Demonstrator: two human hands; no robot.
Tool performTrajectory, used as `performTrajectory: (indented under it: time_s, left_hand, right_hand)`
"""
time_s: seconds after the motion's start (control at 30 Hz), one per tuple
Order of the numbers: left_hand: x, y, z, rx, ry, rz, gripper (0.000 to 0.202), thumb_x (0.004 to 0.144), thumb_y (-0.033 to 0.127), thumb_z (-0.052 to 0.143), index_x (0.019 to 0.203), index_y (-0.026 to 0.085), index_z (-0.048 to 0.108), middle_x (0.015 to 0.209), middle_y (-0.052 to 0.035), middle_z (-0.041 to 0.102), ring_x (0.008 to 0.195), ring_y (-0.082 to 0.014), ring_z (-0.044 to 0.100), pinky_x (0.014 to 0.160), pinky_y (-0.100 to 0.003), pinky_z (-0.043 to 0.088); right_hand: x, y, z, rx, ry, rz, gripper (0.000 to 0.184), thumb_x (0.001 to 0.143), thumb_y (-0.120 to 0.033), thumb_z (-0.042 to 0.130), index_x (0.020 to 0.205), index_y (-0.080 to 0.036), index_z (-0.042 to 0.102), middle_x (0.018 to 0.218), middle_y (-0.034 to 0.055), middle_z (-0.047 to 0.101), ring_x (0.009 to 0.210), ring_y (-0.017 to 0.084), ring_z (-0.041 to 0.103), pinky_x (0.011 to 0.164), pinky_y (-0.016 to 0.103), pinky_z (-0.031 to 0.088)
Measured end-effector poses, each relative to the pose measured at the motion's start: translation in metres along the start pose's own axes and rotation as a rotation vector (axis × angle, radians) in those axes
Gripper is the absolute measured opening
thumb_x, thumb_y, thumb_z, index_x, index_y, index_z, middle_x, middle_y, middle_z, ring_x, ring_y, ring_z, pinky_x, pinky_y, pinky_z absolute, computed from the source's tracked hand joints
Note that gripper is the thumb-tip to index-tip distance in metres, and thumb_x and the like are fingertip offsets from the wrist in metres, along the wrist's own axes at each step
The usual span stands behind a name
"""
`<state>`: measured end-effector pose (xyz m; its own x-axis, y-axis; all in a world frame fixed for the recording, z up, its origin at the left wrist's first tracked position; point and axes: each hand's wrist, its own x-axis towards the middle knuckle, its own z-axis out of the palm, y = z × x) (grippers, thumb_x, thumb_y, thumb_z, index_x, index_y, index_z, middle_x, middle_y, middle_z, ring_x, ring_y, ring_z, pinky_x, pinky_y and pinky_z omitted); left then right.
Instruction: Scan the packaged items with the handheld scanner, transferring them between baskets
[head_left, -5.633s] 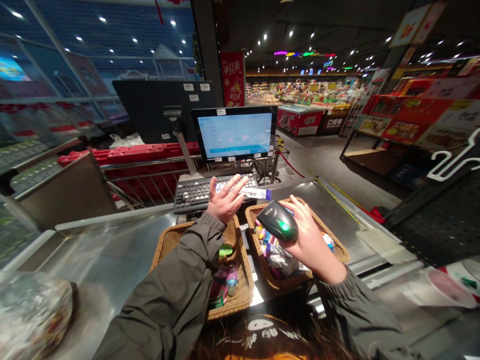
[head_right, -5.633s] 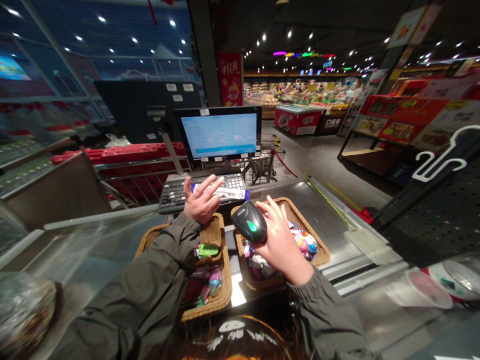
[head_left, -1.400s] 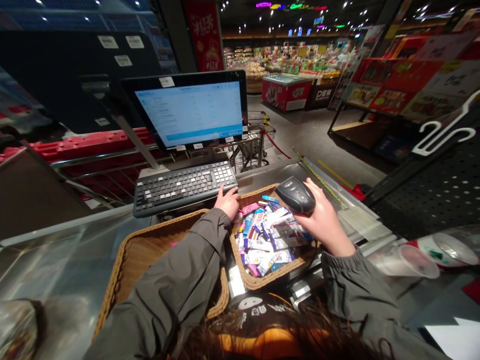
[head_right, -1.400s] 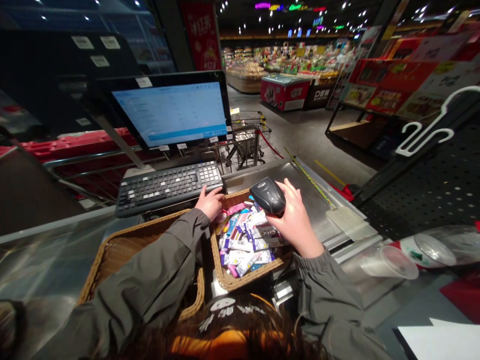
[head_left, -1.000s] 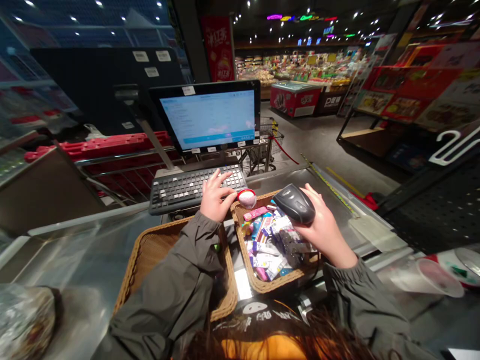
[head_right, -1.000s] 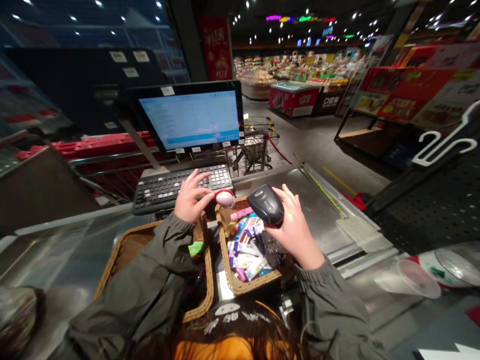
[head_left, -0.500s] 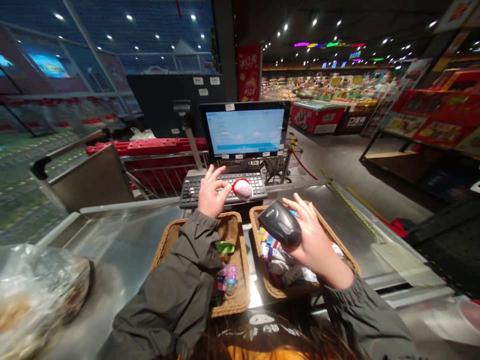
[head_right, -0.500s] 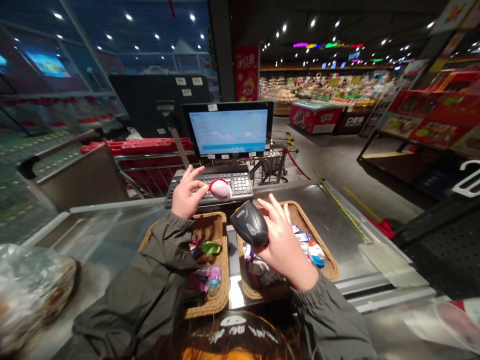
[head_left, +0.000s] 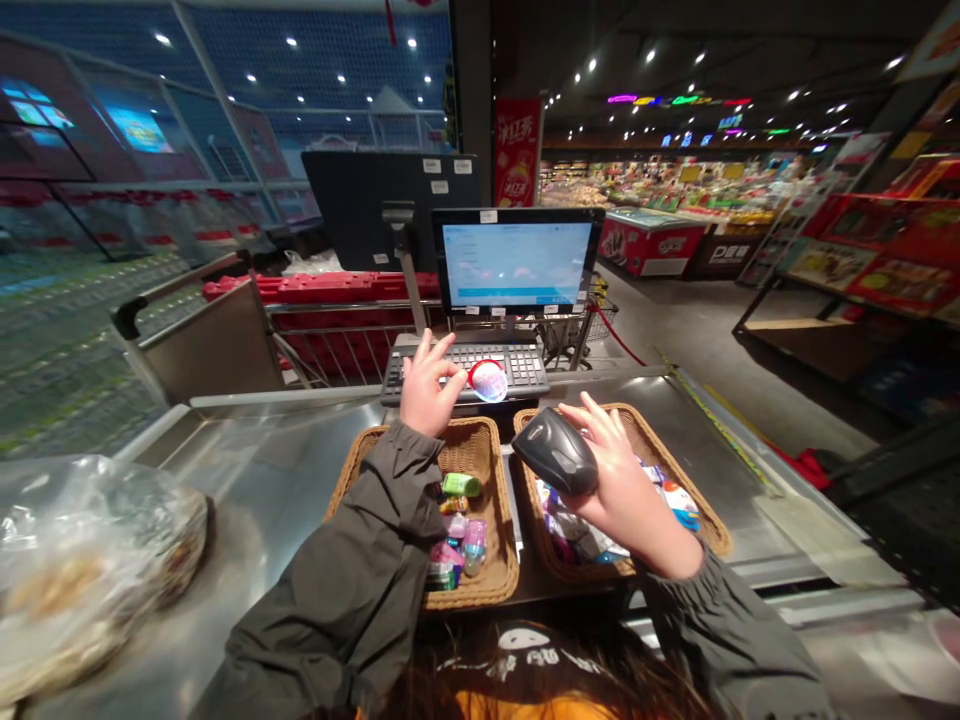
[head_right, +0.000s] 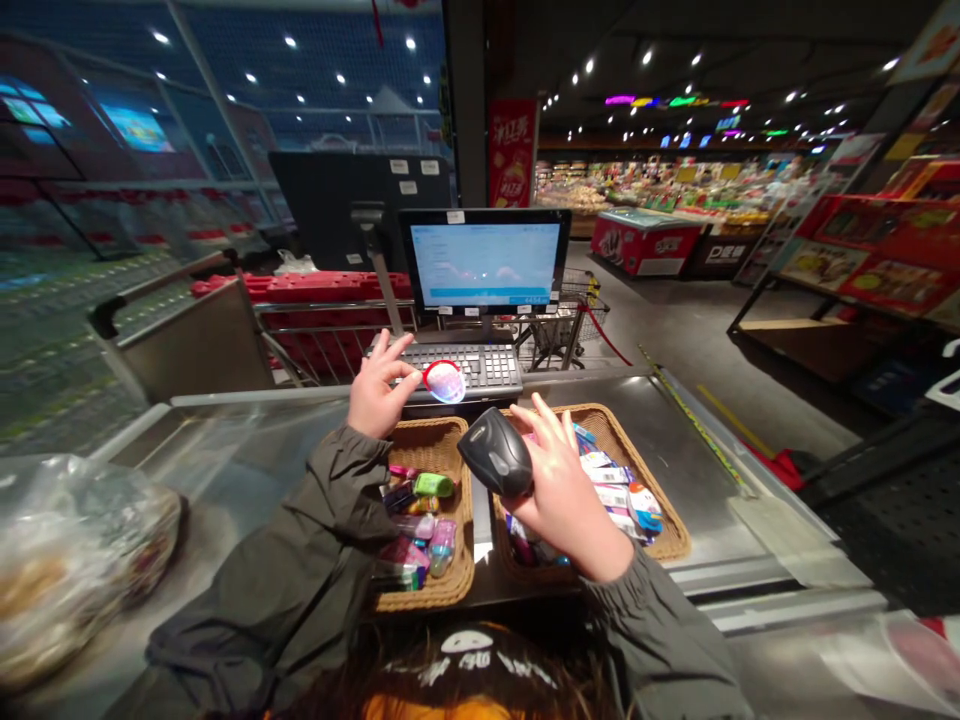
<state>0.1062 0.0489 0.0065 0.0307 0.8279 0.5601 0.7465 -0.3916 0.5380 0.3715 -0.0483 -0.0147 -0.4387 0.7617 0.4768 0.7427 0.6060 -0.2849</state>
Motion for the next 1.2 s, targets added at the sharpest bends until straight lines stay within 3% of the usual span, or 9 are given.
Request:
performTrajectory:
  time_s: [0.5, 0.97, 1.2]
  left_hand:
    - [-0.021, -0.039, -0.029, -0.030, -0.028, -0.114, 0.019, 0.085, 0.026, 0.055, 0.067, 0.020, 0.058, 0.145, -0.0060, 0.055, 0.148, -0.0318, 0.029, 0.114, -0.072, 0.020]
    - [-0.081, -0.094, -0.035, 0.148, -0.426, -0.192, 0.020, 0.084, 0.021, 0.055, 0.066, 0.020, 0.064, 0.144, -0.0065, 0.056, 0.148, -0.0321, 0.029, 0.111, -0.074, 0.020]
    - [-0.109, -0.125, -0.031, 0.210, -0.498, -0.208, 0.019, 0.079, 0.021, 0.057, 0.061, 0.021, 0.064, 0.137, -0.0043, 0.062, 0.147, -0.0317, 0.033, 0.112, -0.073, 0.017]
  right_hand:
    - [0.014, -0.022, 0.018, 0.055, -0.037, -0.056, 0.051, 0.073, -0.021, 0.060, 0.123, -0.018, 0.058, 0.146, 0.0186, 0.048, 0.147, 0.043, 0.026, 0.111, 0.076, 0.022]
    - [0.026, -0.035, 0.047, 0.097, -0.112, -0.046, 0.049, 0.073, -0.023, 0.062, 0.122, -0.018, 0.060, 0.147, 0.0178, 0.047, 0.148, 0.042, 0.025, 0.113, 0.074, 0.020]
    - [0.030, -0.046, 0.060, 0.116, -0.145, -0.051, 0.049, 0.072, -0.022, 0.063, 0.120, -0.020, 0.061, 0.147, 0.0161, 0.048, 0.148, 0.042, 0.025, 0.113, 0.075, 0.020]
